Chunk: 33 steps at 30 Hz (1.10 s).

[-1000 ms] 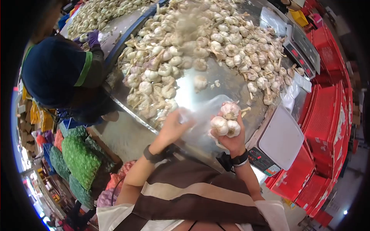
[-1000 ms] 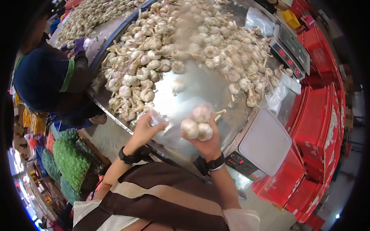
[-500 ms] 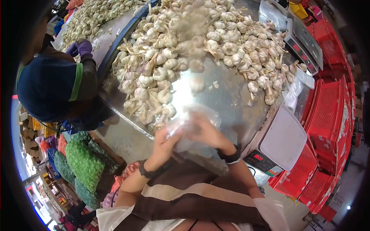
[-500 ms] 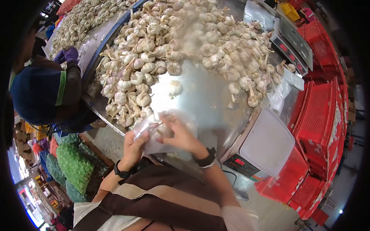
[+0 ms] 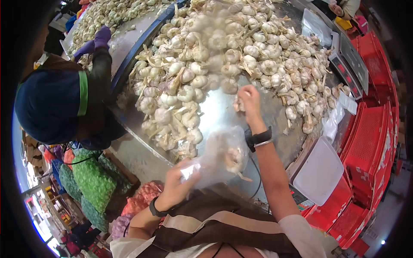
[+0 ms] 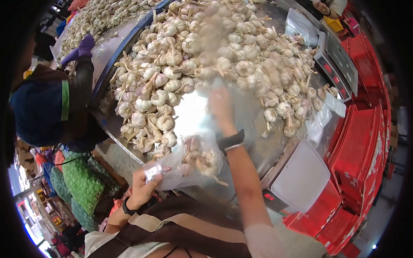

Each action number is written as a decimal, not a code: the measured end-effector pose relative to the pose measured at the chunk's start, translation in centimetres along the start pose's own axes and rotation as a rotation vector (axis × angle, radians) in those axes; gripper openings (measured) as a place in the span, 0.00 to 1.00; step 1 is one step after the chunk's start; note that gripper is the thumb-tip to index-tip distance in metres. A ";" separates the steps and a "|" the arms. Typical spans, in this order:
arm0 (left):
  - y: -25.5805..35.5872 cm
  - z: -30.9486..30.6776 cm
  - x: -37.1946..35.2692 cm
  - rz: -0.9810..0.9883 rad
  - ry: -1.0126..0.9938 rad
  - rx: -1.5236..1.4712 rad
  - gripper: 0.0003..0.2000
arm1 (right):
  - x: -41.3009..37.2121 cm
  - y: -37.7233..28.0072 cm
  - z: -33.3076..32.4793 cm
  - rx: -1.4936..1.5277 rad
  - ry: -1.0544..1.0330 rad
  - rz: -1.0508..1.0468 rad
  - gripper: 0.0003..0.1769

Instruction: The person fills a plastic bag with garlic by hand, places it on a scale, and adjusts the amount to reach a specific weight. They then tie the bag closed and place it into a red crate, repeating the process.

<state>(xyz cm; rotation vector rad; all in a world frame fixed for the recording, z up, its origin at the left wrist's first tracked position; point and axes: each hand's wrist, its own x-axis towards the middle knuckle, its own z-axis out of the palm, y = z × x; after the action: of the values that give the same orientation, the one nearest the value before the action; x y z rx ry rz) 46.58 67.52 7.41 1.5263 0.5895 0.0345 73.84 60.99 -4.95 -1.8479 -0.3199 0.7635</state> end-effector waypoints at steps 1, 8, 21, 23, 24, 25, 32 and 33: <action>-0.5 -0.3 0.0 0.072 0.043 0.045 0.11 | 0.2 -1.0 -0.5 0.139 0.023 0.164 0.23; 0.5 0.3 0.2 0.133 0.120 -0.174 0.11 | 2.0 -0.8 2.4 -0.815 0.317 -0.315 0.25; 2.5 0.9 -0.9 -0.128 0.052 -0.658 0.21 | -13.2 -3.5 -2.3 0.393 -0.019 -0.285 0.31; 2.7 1.0 -1.1 -0.122 0.048 -0.667 0.22 | -15.0 -4.0 -2.5 0.854 -0.338 -0.010 0.32; 2.8 1.1 -1.2 -0.116 0.051 -0.677 0.22 | -15.6 -4.0 -2.4 0.854 -0.335 -0.013 0.32; 2.8 1.1 -1.4 -0.115 0.049 -0.676 0.22 | -16.2 -3.9 -2.3 0.624 -0.334 -0.175 0.33; 3.0 1.1 -2.2 -0.113 0.040 -0.736 0.25 | -18.2 -4.9 -1.2 0.976 -0.517 0.016 0.36; 2.9 1.0 -2.2 -0.112 0.027 -0.746 0.26 | -18.3 -4.9 -0.8 0.976 -0.521 0.015 0.36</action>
<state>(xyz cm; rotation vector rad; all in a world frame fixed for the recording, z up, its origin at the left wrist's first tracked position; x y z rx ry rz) 46.01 65.95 10.83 0.7697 0.5938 0.1701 61.09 52.36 6.19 -0.7252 -0.1981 1.1471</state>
